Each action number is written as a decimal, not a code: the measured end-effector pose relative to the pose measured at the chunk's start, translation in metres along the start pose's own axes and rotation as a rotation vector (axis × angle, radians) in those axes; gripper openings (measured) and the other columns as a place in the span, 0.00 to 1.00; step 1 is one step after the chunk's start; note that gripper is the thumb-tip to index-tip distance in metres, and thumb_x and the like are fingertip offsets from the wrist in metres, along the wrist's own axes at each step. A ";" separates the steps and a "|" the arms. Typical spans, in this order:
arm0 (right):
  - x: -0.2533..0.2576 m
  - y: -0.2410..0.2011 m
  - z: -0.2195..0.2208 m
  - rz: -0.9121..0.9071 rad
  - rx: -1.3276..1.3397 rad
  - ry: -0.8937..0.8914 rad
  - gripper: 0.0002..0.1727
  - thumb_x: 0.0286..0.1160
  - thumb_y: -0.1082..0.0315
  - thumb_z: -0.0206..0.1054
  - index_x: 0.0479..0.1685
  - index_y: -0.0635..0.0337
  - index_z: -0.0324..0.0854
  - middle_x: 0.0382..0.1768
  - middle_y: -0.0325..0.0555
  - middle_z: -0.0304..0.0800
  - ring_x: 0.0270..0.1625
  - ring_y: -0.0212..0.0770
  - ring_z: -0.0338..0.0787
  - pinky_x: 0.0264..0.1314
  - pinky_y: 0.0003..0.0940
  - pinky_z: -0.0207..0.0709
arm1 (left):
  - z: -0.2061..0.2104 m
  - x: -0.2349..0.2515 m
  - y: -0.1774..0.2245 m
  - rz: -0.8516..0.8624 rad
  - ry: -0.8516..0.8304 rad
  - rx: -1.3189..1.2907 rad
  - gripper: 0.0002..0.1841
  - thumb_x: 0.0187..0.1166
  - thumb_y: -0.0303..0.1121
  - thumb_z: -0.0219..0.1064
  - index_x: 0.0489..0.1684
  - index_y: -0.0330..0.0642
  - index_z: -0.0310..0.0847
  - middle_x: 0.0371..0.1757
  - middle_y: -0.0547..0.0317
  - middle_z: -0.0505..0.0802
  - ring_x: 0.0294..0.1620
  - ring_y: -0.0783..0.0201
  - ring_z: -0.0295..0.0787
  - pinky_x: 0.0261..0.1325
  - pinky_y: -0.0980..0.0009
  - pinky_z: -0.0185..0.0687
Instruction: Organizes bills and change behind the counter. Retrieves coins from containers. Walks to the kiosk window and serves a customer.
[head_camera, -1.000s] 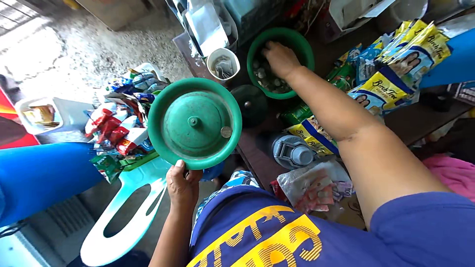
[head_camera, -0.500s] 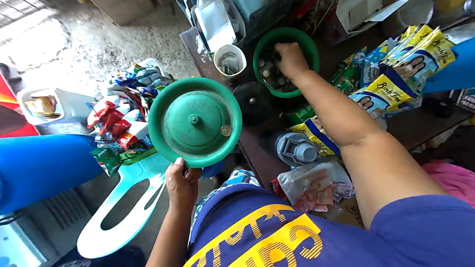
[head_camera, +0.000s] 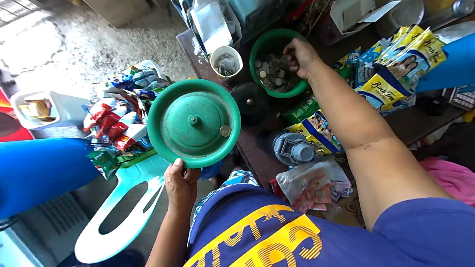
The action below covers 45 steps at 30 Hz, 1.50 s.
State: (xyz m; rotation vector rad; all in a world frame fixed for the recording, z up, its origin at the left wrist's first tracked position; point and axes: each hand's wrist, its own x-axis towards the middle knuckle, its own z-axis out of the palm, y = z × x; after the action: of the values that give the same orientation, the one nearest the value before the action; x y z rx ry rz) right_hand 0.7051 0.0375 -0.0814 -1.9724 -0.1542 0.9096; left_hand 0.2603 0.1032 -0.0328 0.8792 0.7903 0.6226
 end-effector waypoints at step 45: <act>0.005 -0.001 0.015 -0.189 -0.216 -0.239 0.04 0.81 0.68 0.59 0.46 0.58 0.76 0.38 0.36 0.84 0.29 0.25 0.77 0.30 0.22 0.70 | 0.000 -0.001 0.000 0.005 -0.007 -0.009 0.17 0.82 0.49 0.64 0.18 0.60 0.80 0.12 0.80 0.73 0.13 0.84 0.66 0.20 0.86 0.63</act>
State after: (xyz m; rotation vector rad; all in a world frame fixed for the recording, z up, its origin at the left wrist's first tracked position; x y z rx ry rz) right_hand 0.6988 0.0510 -0.0879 -1.9976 -0.5880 1.0358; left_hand 0.2600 0.1024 -0.0329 0.8746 0.7783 0.6268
